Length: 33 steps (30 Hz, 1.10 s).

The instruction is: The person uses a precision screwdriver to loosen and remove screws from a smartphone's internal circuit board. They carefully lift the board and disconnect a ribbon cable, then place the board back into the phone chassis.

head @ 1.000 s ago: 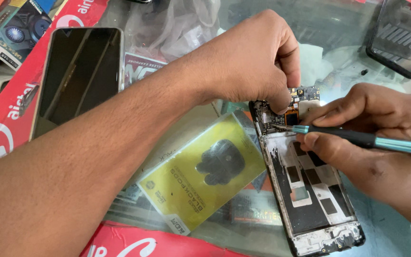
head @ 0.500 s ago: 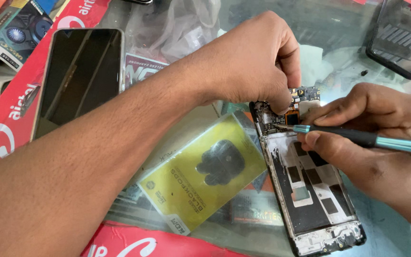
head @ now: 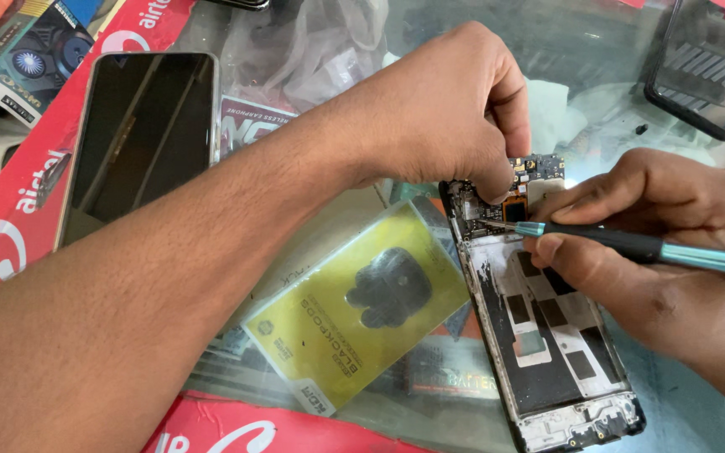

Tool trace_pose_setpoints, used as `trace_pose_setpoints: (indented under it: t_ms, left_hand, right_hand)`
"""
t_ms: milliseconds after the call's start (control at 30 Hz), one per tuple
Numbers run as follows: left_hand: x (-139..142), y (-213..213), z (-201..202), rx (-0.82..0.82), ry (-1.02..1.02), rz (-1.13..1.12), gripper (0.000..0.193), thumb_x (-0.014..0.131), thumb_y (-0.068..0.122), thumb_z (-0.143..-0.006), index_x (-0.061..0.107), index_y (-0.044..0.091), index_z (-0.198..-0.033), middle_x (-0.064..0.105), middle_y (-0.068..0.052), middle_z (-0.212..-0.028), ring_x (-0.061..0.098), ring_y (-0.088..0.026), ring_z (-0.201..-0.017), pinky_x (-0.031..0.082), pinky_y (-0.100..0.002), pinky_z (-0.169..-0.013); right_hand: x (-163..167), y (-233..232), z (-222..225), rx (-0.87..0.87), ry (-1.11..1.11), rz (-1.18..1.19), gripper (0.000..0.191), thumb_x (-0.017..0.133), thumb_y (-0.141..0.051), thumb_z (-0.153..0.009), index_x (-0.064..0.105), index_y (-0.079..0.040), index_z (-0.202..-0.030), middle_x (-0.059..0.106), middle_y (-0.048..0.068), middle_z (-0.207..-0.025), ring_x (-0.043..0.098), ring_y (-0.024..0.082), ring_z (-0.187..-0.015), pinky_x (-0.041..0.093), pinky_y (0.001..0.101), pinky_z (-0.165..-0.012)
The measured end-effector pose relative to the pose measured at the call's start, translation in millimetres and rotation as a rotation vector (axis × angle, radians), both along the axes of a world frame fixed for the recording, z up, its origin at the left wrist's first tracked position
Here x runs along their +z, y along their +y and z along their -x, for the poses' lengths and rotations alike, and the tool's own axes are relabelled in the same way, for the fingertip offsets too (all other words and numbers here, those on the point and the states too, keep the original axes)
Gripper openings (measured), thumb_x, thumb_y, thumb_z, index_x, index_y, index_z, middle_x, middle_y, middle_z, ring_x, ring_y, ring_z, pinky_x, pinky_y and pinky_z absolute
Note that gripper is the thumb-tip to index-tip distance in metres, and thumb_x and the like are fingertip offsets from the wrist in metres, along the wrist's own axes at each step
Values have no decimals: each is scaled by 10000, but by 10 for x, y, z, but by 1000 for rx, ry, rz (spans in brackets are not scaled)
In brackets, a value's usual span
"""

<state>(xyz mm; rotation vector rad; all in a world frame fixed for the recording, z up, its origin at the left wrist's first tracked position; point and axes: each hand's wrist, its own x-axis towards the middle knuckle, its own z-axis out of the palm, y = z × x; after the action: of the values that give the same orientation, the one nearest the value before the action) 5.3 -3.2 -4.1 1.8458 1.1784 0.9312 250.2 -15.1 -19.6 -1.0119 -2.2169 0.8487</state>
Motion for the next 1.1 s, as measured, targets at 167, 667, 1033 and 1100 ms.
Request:
trace_pose_setpoints:
  t_ms: [167, 667, 1033, 1100]
  left_hand:
    - [-4, 7, 11, -7, 11, -10, 228, 849, 67, -521, 722, 40, -708, 714, -25, -635, 676, -87, -559, 522, -258, -490]
    - [-3, 2, 2, 14, 87, 5, 250, 841, 109, -508, 713, 44, -713, 686, -23, -631, 657, -99, -558, 499, -270, -491]
    - [-26, 29, 16, 7, 66, 26, 250, 861, 84, -523, 748, 39, -742, 712, -33, -655, 674, -106, -588, 530, -269, -529]
    - [-21, 30, 13, 7, 71, 37, 246, 857, 79, -530, 750, 39, -748, 711, -35, -651, 674, -108, -587, 527, -272, -527]
  right_hand:
    - [44, -33, 1, 88, 94, 35, 156, 688, -1, -879, 627, -11, -1023, 790, 137, -960, 802, 152, -921, 652, 271, -823]
    - [-1, -9, 44, 194, 183, 16, 172, 776, 3, -786, 672, 43, -917, 775, 173, -985, 764, 166, -898, 625, 274, -798]
    - [-15, 31, 5, 94, 4, -111, 162, 819, -25, -761, 712, 29, -871, 802, 150, -946, 770, 140, -758, 623, 257, -660]
    - [-2, 27, 13, 104, 5, -86, 162, 814, -34, -768, 713, 23, -881, 801, 140, -955, 777, 128, -771, 633, 248, -667]
